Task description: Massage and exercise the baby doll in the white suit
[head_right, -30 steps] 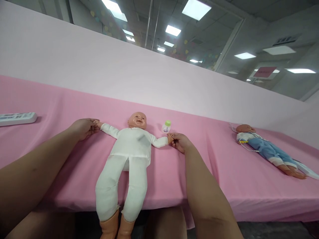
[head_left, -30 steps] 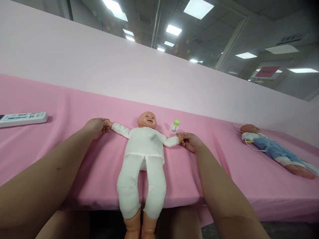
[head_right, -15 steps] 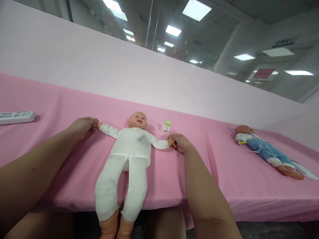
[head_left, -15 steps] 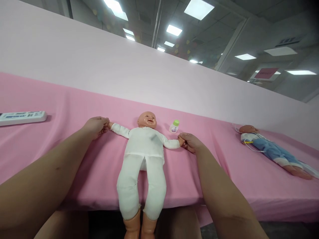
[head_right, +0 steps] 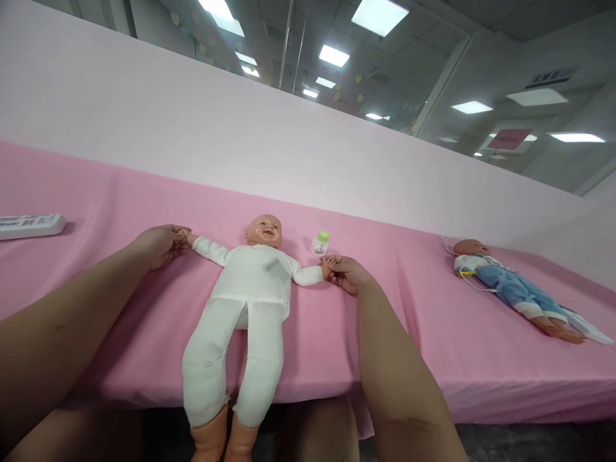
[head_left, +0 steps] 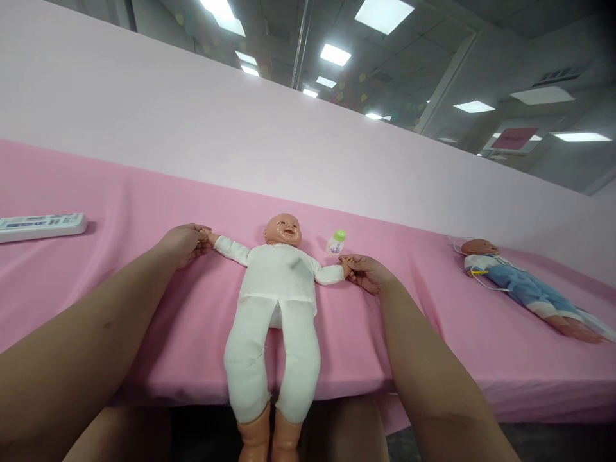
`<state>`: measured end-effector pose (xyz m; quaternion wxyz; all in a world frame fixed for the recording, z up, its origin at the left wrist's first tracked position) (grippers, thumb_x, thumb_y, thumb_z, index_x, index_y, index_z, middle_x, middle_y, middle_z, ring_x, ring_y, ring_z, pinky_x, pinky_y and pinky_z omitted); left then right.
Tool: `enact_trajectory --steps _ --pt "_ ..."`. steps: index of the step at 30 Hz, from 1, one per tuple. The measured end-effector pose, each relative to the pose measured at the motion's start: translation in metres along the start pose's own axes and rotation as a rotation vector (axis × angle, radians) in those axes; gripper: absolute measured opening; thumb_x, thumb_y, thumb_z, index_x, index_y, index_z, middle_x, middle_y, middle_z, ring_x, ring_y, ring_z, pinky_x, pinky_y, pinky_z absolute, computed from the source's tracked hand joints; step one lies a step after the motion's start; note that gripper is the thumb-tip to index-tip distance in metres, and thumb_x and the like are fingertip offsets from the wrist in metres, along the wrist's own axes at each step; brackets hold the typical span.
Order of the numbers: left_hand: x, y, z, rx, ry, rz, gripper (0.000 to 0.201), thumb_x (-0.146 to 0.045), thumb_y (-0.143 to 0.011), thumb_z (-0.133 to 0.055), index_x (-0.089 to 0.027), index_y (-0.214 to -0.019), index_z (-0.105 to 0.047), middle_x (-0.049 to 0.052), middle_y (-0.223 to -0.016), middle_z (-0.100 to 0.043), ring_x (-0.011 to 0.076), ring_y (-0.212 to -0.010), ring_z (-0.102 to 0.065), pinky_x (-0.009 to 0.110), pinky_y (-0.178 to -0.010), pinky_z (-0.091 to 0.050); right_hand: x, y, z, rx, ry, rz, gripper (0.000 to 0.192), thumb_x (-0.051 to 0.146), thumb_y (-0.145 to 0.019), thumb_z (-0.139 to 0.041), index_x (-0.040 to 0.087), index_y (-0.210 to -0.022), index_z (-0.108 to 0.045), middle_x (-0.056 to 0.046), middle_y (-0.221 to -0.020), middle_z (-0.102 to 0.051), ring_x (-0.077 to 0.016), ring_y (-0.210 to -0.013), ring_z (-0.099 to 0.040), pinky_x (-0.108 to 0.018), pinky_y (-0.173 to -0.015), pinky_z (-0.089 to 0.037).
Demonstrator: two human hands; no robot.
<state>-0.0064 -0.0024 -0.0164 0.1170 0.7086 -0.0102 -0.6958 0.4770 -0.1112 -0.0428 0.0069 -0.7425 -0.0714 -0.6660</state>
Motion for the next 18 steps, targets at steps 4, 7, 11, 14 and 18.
enact_trajectory --steps 4,7,11,14,18 --pt "0.002 0.001 0.003 0.017 -0.011 -0.028 0.008 -0.011 -0.078 -0.066 -0.017 -0.081 -0.061 0.003 -0.067 -0.061 0.0101 -0.051 -0.055 0.023 -0.051 -0.05 0.001 0.001 -0.003 0.032 0.041 0.011 0.023 0.028 -0.075 -0.08 0.018 -0.092 -0.07 -0.002 -0.078 -0.062 -0.0098 -0.062 -0.052 -0.023 -0.061 -0.046" --pt "0.004 0.0 0.004 0.013 -0.011 -0.068 0.015 -0.018 -0.078 -0.07 -0.017 -0.072 -0.057 0.001 -0.061 -0.056 0.009 -0.048 -0.051 0.022 -0.047 -0.047 0.0 -0.001 -0.004 0.003 0.077 -0.001 0.023 0.037 -0.078 -0.078 0.017 -0.082 -0.067 0.0 -0.069 -0.057 -0.0081 -0.056 -0.045 -0.022 -0.054 -0.04" --pt "0.005 0.0 0.003 -0.017 -0.005 -0.075 0.007 -0.016 -0.08 -0.067 -0.015 -0.076 -0.061 0.002 -0.065 -0.058 0.0093 -0.048 -0.053 0.023 -0.048 -0.049 -0.005 -0.008 -0.004 -0.104 0.086 -0.001 0.028 0.043 -0.08 -0.075 0.017 -0.078 -0.065 0.001 -0.066 -0.054 -0.0075 -0.053 -0.042 -0.02 -0.05 -0.037" --pt "0.003 0.002 0.001 -0.028 0.004 -0.049 0.009 -0.008 -0.08 -0.061 -0.013 -0.086 -0.065 0.004 -0.068 -0.061 0.0105 -0.052 -0.057 0.024 -0.053 -0.054 -0.007 -0.011 -0.004 -0.147 0.088 -0.008 0.024 0.041 -0.081 -0.074 0.018 -0.083 -0.067 0.0 -0.069 -0.056 -0.008 -0.054 -0.044 -0.021 -0.05 -0.04" --pt "0.0 0.005 -0.001 -0.024 0.027 -0.033 0.024 0.0 -0.078 -0.056 -0.012 -0.096 -0.066 0.005 -0.072 -0.061 0.0113 -0.057 -0.062 0.023 -0.059 -0.056 -0.005 -0.011 -0.004 -0.109 0.078 -0.023 0.023 0.03 -0.08 -0.075 0.02 -0.1 -0.07 -0.005 -0.083 -0.064 -0.011 -0.061 -0.053 -0.022 -0.053 -0.045"
Point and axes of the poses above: each hand's wrist, its own y-axis away from the middle knuckle, its own z-axis out of the back of the hand, x = y × z, the point moved 1 cm from there along -y, towards the middle knuckle
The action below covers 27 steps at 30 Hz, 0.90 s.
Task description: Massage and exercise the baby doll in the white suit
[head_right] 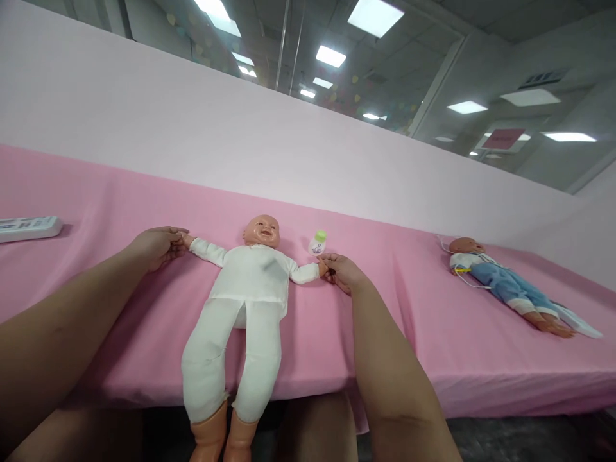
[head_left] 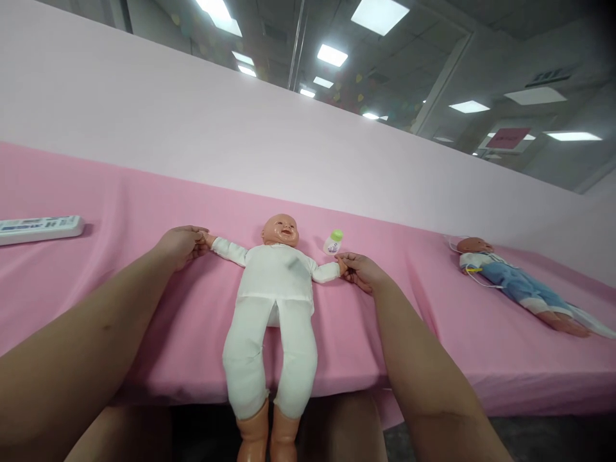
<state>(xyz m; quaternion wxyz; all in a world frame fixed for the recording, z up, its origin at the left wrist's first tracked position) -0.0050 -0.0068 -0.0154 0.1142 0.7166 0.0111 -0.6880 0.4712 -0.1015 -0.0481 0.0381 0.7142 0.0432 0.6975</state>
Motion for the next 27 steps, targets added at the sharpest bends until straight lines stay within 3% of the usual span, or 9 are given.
enact_trajectory --steps 6,10,15,19,23,27 --pt "0.0 -0.001 0.003 0.026 0.012 0.015 0.02 -0.003 -0.08 -0.058 -0.014 -0.094 -0.066 0.006 -0.078 -0.064 0.0126 -0.065 -0.063 0.022 -0.06 -0.057 0.006 0.013 -0.004 0.096 -0.078 0.03 0.027 0.026 -0.078 -0.075 0.02 -0.104 -0.07 -0.007 -0.096 -0.068 -0.0138 -0.074 -0.059 -0.025 -0.066 -0.05" --pt "0.002 -0.004 0.006 0.038 0.03 -0.035 0.01 -0.009 -0.078 -0.066 -0.015 -0.086 -0.064 0.004 -0.072 -0.062 0.0124 -0.063 -0.061 0.021 -0.056 -0.056 0.008 0.017 -0.007 0.114 -0.054 0.093 0.026 0.029 -0.073 -0.081 0.021 -0.094 -0.068 -0.003 -0.091 -0.067 -0.0104 -0.066 -0.055 -0.024 -0.061 -0.045" --pt "0.005 -0.006 0.008 0.021 0.013 -0.06 0.009 -0.017 -0.076 -0.072 -0.013 -0.08 -0.065 0.004 -0.069 -0.061 0.0121 -0.059 -0.059 0.021 -0.051 -0.053 0.005 0.011 -0.007 0.011 -0.009 0.058 0.031 0.041 -0.073 -0.08 0.019 -0.082 -0.061 0.003 -0.068 -0.056 -0.0072 -0.054 -0.044 -0.021 -0.052 -0.037" --pt "0.005 -0.006 0.007 -0.013 0.015 -0.041 0.006 -0.012 -0.081 -0.064 -0.012 -0.086 -0.068 0.006 -0.074 -0.065 0.013 -0.062 -0.062 0.024 -0.056 -0.055 -0.001 0.001 -0.005 -0.091 0.004 0.056 0.035 0.047 -0.075 -0.076 0.019 -0.077 -0.056 0.004 -0.06 -0.049 -0.0063 -0.047 -0.036 -0.021 -0.044 -0.03" --pt "0.004 -0.004 0.005 -0.034 0.003 -0.018 0.012 -0.007 -0.082 -0.058 -0.01 -0.09 -0.067 0.007 -0.072 -0.065 0.0142 -0.063 -0.063 0.028 -0.061 -0.057 -0.005 -0.007 -0.003 -0.201 0.001 0.061 0.024 0.04 -0.08 -0.07 0.019 -0.087 -0.062 0.004 -0.061 -0.049 -0.0065 -0.046 -0.036 -0.02 -0.042 -0.029" --pt "0.003 -0.001 0.005 -0.029 0.021 0.0 0.014 -0.005 -0.082 -0.057 -0.009 -0.092 -0.066 0.006 -0.071 -0.065 0.0151 -0.066 -0.064 0.03 -0.066 -0.057 -0.002 -0.004 -0.001 -0.186 -0.019 0.031 0.022 0.025 -0.079 -0.067 0.019 -0.1 -0.068 -0.001 -0.072 -0.058 -0.0077 -0.051 -0.044 -0.02 -0.045 -0.038"
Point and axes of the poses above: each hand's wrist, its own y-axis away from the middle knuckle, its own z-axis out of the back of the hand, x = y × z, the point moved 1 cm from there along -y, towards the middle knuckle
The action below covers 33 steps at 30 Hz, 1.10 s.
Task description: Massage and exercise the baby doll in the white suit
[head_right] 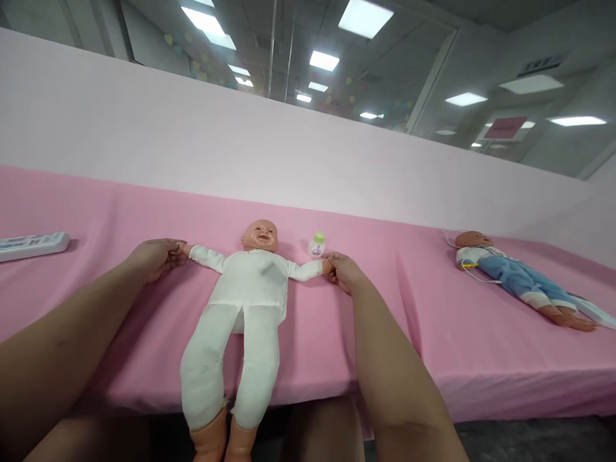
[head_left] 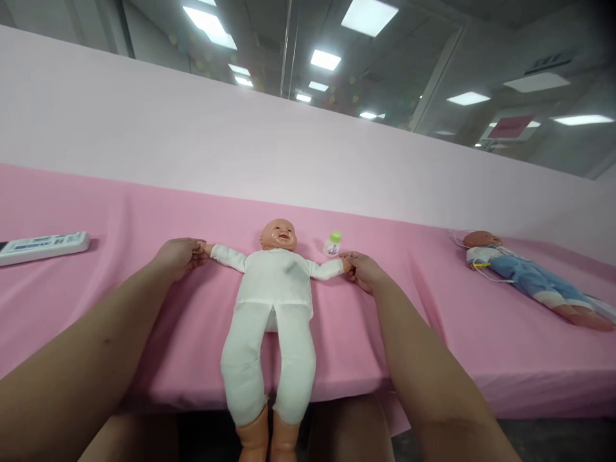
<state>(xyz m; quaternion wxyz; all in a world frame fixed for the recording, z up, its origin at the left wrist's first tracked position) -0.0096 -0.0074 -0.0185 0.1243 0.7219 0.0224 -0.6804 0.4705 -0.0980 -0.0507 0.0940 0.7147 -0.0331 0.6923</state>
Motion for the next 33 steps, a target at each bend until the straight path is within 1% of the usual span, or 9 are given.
enact_trajectory --steps 4,10,13,16,19,25,27,30,33 --pt "-0.003 0.004 0.001 0.045 0.064 0.006 0.013 -0.004 -0.081 -0.057 -0.008 -0.091 -0.063 0.004 -0.066 -0.062 0.0124 -0.064 -0.061 0.026 -0.065 -0.056 0.01 0.01 0.002 0.147 -0.131 -0.061 0.032 0.017 -0.078 -0.066 0.02 -0.11 -0.068 -0.004 -0.082 -0.063 -0.01 -0.062 -0.055 -0.02 -0.053 -0.048" --pt "-0.005 0.015 -0.008 0.249 0.189 -0.016 0.008 -0.011 -0.077 -0.067 -0.013 -0.078 -0.059 0.001 -0.067 -0.06 0.008 -0.06 -0.058 0.019 -0.06 -0.053 0.023 0.023 -0.013 0.24 -0.341 0.003 0.022 0.022 -0.085 -0.07 0.019 -0.106 -0.068 -0.005 -0.099 -0.066 -0.0099 -0.076 -0.06 -0.019 -0.069 -0.056" --pt "0.0 0.021 -0.015 0.367 0.019 -0.006 0.017 -0.022 -0.071 -0.076 -0.015 -0.081 -0.064 0.003 -0.066 -0.062 0.0119 -0.057 -0.058 0.022 -0.051 -0.049 0.022 0.029 -0.025 0.335 -0.253 -0.069 0.028 0.019 -0.08 -0.076 0.019 -0.106 -0.067 -0.004 -0.099 -0.065 -0.0097 -0.079 -0.061 -0.019 -0.073 -0.055" --pt "0.004 0.027 -0.019 0.412 -0.237 -0.075 0.026 -0.033 -0.067 -0.081 -0.015 -0.073 -0.065 0.005 -0.062 -0.061 0.0144 -0.053 -0.055 0.025 -0.047 -0.043 0.019 0.032 -0.031 0.4 -0.132 -0.106 0.03 0.021 -0.078 -0.078 0.017 -0.105 -0.067 -0.005 -0.097 -0.066 -0.0098 -0.076 -0.061 -0.019 -0.07 -0.054" --pt "0.003 0.032 -0.02 0.435 -0.316 -0.144 0.032 -0.04 -0.065 -0.082 -0.014 -0.071 -0.065 0.006 -0.065 -0.063 0.0157 -0.055 -0.055 0.027 -0.051 -0.043 0.018 0.028 -0.033 0.353 -0.017 -0.076 0.027 0.029 -0.08 -0.077 0.015 -0.101 -0.066 -0.006 -0.09 -0.066 -0.0099 -0.069 -0.059 -0.02 -0.06 -0.052" --pt "-0.002 0.034 -0.021 0.355 -0.298 -0.141 0.043 -0.048 -0.066 -0.078 -0.012 -0.087 -0.067 0.009 -0.08 -0.068 0.0204 -0.072 -0.062 0.032 -0.064 -0.05 0.03 0.02 -0.048 -0.184 0.12 0.301 0.042 0.037 -0.076 -0.077 0.018 -0.11 -0.061 -0.004 -0.086 -0.065 -0.0153 -0.069 -0.061 -0.033 -0.069 -0.056" --pt "-0.006 0.039 -0.024 0.294 -0.414 -0.266 0.042 -0.052 -0.068 -0.075 -0.015 -0.086 -0.068 0.008 -0.082 -0.068 0.022 -0.074 -0.064 0.031 -0.064 -0.049 0.037 0.026 -0.061 -0.204 0.143 0.429 0.047 0.037 -0.076 -0.076 0.019 -0.117 -0.06 -0.006 -0.097 -0.066 -0.0192 -0.08 -0.065 -0.038 -0.076 -0.057" --pt "-0.013 0.053 -0.033 0.194 -0.696 -0.468 0.039 -0.057 -0.069 -0.071 -0.019 -0.079 -0.066 0.005 -0.079 -0.068 0.0243 -0.075 -0.064 0.031 -0.062 -0.047 0.042 0.042 -0.084 -0.125 0.26 0.597 0.051 0.032 -0.077 -0.074 0.022 -0.124 -0.058 -0.008 -0.114 -0.065 -0.0219 -0.095 -0.065 -0.039 -0.084 -0.055" --pt "-0.017 0.071 -0.047 0.234 -0.864 -0.682 0.033 -0.053 -0.074 -0.067 -0.022 -0.086 -0.068 0.003 -0.088 -0.069 0.0239 -0.08 -0.064 0.031 -0.067 -0.047 0.044 0.058 -0.107 -0.013 0.48 0.795 0.041 0.025 -0.078 -0.071 0.023 -0.118 -0.062 -0.007 -0.114 -0.066 -0.02 -0.087 -0.065 -0.034 -0.074 -0.055"
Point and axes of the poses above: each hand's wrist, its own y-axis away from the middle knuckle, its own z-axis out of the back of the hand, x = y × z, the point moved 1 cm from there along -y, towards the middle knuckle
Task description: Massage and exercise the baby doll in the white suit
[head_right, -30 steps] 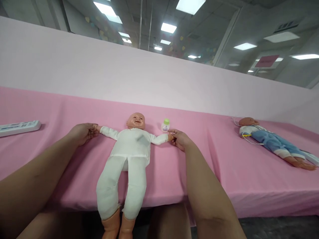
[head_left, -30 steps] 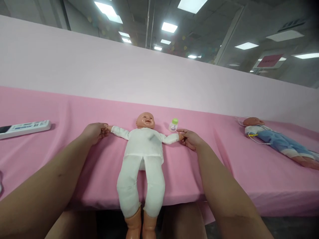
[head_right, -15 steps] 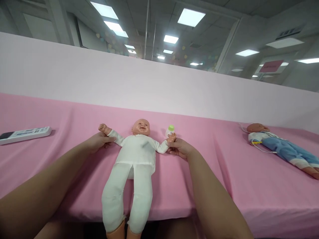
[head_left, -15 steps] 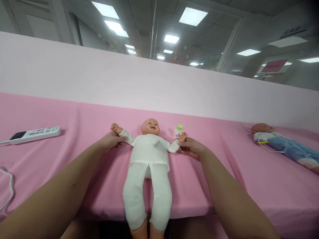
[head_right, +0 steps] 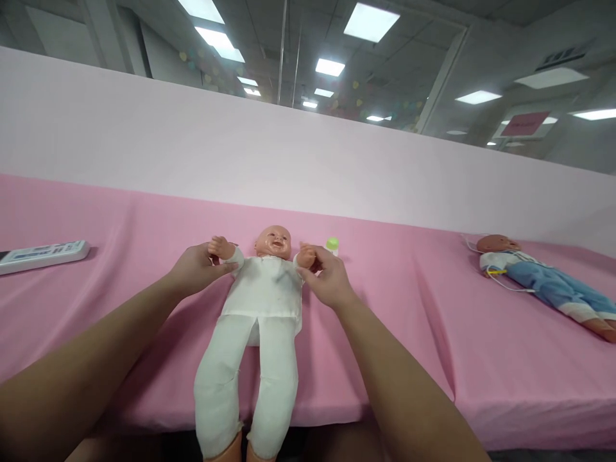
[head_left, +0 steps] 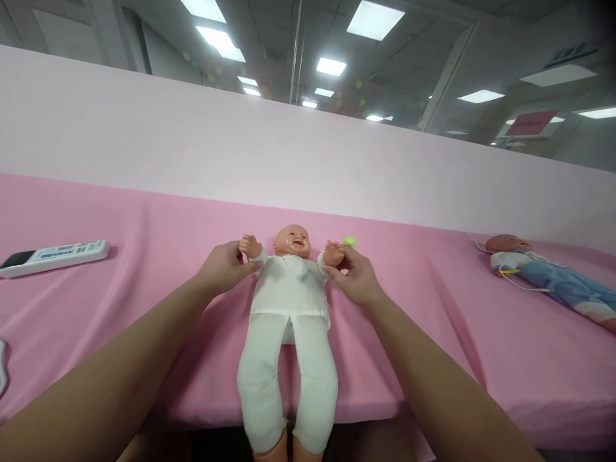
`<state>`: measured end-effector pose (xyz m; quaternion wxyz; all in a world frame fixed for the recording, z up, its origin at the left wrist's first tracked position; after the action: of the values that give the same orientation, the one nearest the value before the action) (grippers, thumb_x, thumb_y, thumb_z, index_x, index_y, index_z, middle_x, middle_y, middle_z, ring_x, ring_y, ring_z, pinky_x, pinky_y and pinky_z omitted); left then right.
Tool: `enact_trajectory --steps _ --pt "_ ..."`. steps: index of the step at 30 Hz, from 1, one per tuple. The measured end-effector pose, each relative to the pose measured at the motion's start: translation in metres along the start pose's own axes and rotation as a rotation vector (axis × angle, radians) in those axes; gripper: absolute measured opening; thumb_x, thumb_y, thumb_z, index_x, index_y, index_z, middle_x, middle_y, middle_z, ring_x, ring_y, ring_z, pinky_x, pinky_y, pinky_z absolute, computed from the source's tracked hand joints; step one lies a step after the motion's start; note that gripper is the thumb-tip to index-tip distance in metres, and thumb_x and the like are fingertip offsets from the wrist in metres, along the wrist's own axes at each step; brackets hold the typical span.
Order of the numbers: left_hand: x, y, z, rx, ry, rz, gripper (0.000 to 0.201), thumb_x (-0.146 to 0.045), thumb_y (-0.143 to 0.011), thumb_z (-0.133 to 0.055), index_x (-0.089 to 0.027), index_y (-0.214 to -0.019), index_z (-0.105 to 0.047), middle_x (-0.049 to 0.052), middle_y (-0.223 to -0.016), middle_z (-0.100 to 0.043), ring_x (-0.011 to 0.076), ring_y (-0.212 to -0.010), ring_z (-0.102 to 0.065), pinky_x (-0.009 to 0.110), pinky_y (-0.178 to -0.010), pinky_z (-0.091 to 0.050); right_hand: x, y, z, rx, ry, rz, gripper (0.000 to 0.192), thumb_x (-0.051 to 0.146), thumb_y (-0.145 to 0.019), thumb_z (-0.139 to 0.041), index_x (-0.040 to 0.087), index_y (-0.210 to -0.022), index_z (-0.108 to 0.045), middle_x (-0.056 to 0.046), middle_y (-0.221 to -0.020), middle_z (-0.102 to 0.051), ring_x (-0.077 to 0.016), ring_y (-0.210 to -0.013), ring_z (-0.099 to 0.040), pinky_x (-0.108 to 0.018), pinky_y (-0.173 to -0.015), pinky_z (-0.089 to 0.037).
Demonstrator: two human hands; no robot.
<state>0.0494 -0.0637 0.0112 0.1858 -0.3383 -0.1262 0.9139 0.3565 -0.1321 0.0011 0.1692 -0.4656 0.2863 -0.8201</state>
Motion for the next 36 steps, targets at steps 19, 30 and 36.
enact_trajectory --steps 19,30,36 --pt "-0.022 0.012 -0.039 0.042 -0.26 -0.474 0.05 -0.046 -0.088 -0.053 -0.026 -0.134 -0.059 0.011 -0.124 -0.061 0.0331 -0.115 -0.051 0.049 -0.101 -0.037 0.027 0.007 -0.022 0.353 0.211 0.242 0.032 0.028 -0.079 -0.072 0.026 -0.111 -0.069 -0.004 -0.109 -0.069 -0.0228 -0.099 -0.063 -0.037 -0.088 -0.049" --pt "0.036 -0.015 -0.02 0.002 0.778 0.353 0.044 -0.052 -0.08 -0.067 -0.015 -0.103 -0.064 0.013 -0.105 -0.07 0.0283 -0.093 -0.068 0.039 -0.08 -0.054 -0.063 -0.008 0.034 -0.151 -0.251 -0.67 0.027 0.042 -0.076 -0.071 0.02 -0.087 -0.06 -0.003 -0.075 -0.061 -0.0123 -0.057 -0.055 -0.026 -0.053 -0.049" --pt "0.071 -0.024 -0.019 -0.067 0.774 0.499 0.043 -0.044 -0.074 -0.076 -0.011 -0.099 -0.064 0.015 -0.099 -0.071 0.0271 -0.084 -0.071 0.036 -0.073 -0.057 -0.094 -0.001 0.047 -0.064 -0.142 -0.948 0.018 0.033 -0.072 -0.07 0.021 -0.08 -0.059 -0.003 -0.058 -0.057 -0.0128 -0.044 -0.049 -0.023 -0.035 -0.032"
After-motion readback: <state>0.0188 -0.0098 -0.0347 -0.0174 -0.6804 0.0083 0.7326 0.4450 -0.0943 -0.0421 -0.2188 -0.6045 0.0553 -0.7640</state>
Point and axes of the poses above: each hand's wrist, its own y-axis away from the middle knuckle, its own z-axis out of the back of the hand, x = y × z, the point moved 1 cm from there along -y, towards the middle knuckle
